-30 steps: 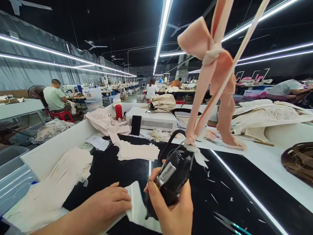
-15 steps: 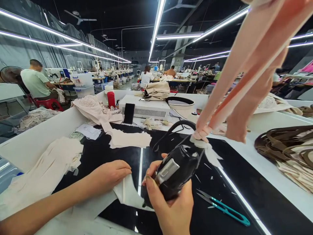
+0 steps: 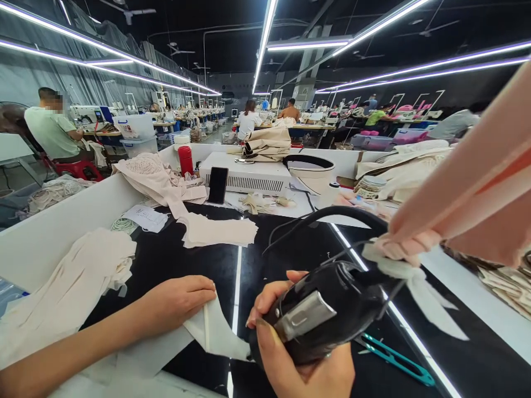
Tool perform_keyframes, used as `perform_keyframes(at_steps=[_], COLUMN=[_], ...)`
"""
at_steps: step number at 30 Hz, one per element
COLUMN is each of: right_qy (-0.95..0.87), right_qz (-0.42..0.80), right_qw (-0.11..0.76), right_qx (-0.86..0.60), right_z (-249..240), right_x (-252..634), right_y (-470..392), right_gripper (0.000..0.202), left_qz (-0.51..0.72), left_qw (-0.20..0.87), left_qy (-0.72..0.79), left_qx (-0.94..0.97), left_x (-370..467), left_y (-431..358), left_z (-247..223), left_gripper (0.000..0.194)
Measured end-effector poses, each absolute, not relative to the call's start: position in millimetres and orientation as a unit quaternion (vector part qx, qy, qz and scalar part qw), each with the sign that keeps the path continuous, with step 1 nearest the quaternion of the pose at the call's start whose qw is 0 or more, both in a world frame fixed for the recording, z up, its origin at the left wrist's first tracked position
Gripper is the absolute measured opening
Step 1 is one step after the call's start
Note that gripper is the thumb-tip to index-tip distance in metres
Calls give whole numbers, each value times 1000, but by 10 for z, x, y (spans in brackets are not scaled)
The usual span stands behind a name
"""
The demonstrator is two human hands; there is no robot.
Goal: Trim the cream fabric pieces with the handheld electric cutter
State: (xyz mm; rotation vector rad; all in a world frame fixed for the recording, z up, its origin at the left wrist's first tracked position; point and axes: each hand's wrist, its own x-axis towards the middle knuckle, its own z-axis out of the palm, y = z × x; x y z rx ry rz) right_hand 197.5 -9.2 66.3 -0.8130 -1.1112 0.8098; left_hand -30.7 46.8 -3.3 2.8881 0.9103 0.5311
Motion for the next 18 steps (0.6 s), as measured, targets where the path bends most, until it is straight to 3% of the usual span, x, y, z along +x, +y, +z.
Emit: perform_keyframes(at_steps=[18], right_qy=[-466], right_qz=[358], right_qw=[741], right_qx=[-325], right_z=[758], right_x=[1597], right_y=[486], right_gripper=[42], left_qz=[222], left_qw=[35], left_qy=[305], left_qx=[925], left_x=[-309], left_y=[383], left_z=[-59], left_gripper=[25])
